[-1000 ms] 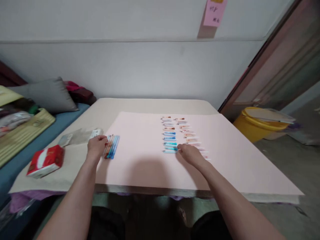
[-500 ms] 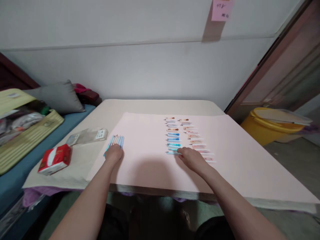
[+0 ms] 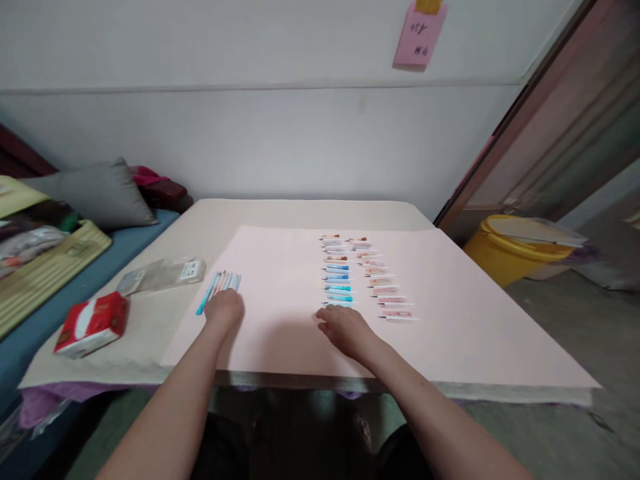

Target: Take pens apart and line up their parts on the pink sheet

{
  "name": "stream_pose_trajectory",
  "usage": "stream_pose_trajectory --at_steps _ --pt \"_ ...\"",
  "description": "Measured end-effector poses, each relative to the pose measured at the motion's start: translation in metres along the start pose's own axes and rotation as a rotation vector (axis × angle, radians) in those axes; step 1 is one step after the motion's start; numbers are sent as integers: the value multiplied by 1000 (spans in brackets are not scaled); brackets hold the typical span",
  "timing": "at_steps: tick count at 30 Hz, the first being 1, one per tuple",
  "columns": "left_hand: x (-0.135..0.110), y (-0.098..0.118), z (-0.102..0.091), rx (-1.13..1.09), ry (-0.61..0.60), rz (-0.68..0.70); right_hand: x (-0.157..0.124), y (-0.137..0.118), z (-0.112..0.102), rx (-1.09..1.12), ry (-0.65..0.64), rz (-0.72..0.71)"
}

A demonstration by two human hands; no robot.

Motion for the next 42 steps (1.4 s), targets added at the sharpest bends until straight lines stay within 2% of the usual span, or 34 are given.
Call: stream_pose_trajectory --at_steps 4,7,8,10,11,14,16,19,21,23,24,28,31,33,36,40,42 --pt "-9 19 -4 -192 -118 37 4 -6 -2 228 57 -7" --pt "-33 47 2 -393 -258 156 10 -11 -4 538 137 -42" --pt "-43 57 5 -476 -323 203 13 -12 -4 667 163 -27" --pt "-67 77 12 -798 -538 265 17 -14 -1 952 202 58" --pt "-78 85 14 -876 -597 277 18 -15 1 1097 205 110" --pt "-104 101 15 -896 -617 356 22 -20 12 1440 200 204" --pt "-113 107 13 -849 -637 443 24 -21 16 1540 235 240" --pt "-114 106 9 -791 -652 512 25 -19 20 1625 290 334" --pt "-109 101 8 -820 -561 446 26 -18 21 1689 267 403" --pt "-104 96 8 -967 -484 320 26 -18 21 1736 187 445" --pt "-102 94 10 -1077 -502 266 26 -19 22 1757 132 450" --pt "-98 95 15 -1496 -727 131 24 -30 22 1835 -93 402" --pt "-93 94 15 -1622 -696 64 21 -40 21 1859 -171 365" --pt "-91 93 13 -1621 -664 65 20 -45 20 1832 -158 308" --pt "-91 91 10 -1593 -602 58 19 -51 21 1736 -54 235" --pt "-94 87 8 -1490 -485 24 19 -56 25 1642 29 264" --pt "-95 87 7 -1485 -490 30 19 -56 25 1653 18 300"
Point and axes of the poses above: each hand's wrist, its own x-axis towards the middle knuckle, its own z-axis out of the palm, y = z × x, the point moved 2 cm from there along x, towards the middle knuckle, and after that the axes turned 8 degrees about x, right-handed, at the moved point
